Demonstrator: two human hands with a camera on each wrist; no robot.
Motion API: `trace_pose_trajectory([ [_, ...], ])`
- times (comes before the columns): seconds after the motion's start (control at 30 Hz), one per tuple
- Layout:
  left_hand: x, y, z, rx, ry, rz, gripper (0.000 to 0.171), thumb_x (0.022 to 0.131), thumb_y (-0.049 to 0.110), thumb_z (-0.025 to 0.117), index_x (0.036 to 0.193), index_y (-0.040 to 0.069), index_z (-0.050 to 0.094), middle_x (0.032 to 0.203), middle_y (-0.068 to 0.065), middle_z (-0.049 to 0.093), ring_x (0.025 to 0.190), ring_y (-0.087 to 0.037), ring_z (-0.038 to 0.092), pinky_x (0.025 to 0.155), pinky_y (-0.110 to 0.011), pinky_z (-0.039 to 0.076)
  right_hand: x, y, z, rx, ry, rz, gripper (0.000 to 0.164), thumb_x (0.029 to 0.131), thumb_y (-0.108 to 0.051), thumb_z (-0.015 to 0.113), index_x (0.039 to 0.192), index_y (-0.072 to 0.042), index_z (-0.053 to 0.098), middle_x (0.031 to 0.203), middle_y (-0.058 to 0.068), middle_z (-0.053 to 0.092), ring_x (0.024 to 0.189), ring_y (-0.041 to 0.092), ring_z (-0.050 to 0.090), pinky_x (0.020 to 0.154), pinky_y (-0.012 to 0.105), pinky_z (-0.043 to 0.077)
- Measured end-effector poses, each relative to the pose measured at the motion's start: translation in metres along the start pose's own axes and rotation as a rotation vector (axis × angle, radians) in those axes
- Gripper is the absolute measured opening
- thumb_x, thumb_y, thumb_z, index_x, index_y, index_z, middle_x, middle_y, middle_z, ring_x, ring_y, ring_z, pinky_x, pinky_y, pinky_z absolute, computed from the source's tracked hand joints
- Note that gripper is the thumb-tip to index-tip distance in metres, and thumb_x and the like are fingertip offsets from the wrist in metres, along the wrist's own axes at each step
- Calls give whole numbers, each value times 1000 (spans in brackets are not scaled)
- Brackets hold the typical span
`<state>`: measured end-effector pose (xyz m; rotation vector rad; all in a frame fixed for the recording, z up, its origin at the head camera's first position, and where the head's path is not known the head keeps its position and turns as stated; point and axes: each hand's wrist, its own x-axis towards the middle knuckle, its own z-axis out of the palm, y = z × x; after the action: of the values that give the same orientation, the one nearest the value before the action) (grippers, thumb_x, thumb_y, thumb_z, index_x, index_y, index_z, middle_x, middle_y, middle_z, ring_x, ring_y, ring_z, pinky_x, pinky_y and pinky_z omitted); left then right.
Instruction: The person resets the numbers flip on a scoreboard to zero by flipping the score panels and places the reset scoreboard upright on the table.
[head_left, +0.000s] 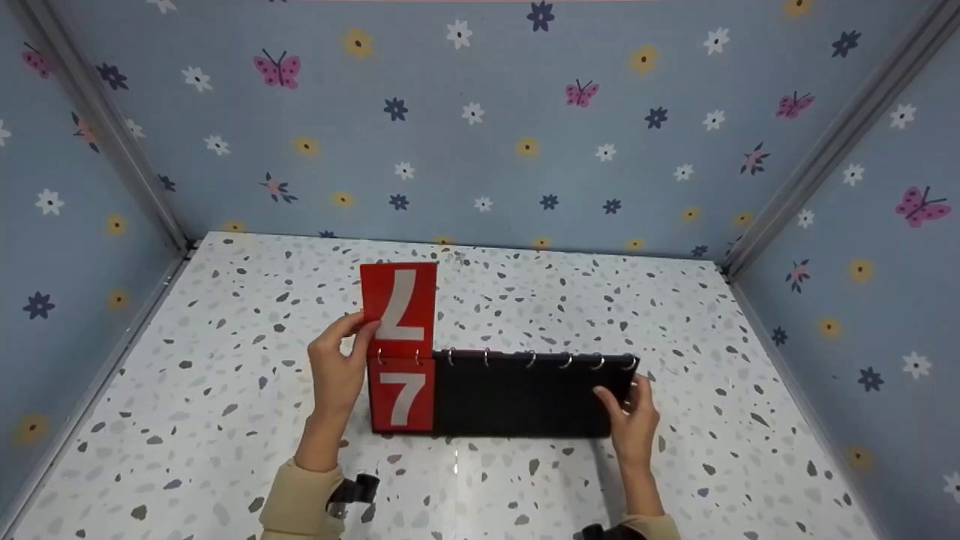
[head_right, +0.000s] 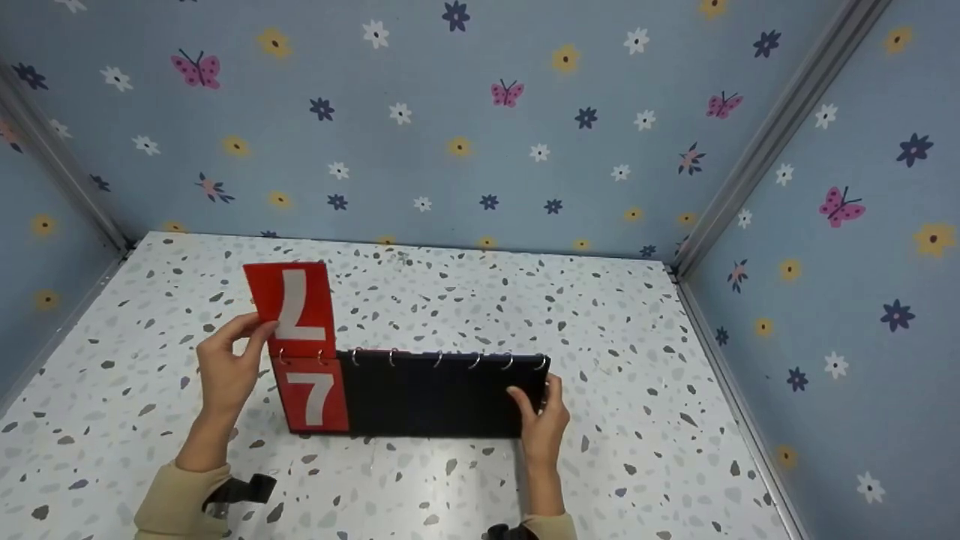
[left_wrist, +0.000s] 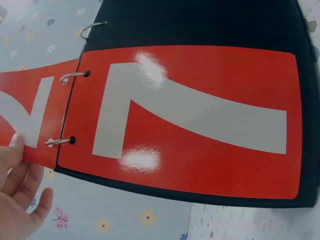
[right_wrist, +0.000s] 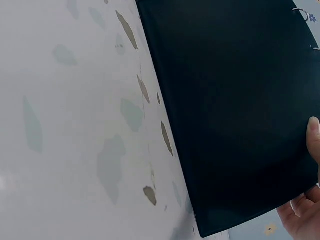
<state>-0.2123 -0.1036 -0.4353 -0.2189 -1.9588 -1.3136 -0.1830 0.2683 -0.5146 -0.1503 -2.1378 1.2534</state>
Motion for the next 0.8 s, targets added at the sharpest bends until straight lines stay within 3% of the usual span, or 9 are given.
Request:
trace_pose_trajectory([
  [0.27,7,-1,10,125,3,-86,20,79,6,69,95,-5,65,79,-13,64,72,-23,57,71,-35,43,0,-2,-1,-8,-9,25,40,72,-11,75,105,-1,53,80,11,64,68,7,59,60,15,45],
  [0.47,4,1,10,166,-46,-145,30,81,11,68,106,-5,62,95,-16,62,87,-27,55,80,-40,41,0,-4,-1,-5,-4,23,40,72,-10,75,104,-1,53,80,11,64,68,10,59,60,15,46],
  [0.8,-11,3,7,101,-7,-45,27,80,5,67,105,-5,62,101,-16,59,92,-28,54,82,-40,41,-1,-3,0,8,-4,13,39,72,-9,75,104,-1,53,81,12,65,68,8,59,59,14,45],
])
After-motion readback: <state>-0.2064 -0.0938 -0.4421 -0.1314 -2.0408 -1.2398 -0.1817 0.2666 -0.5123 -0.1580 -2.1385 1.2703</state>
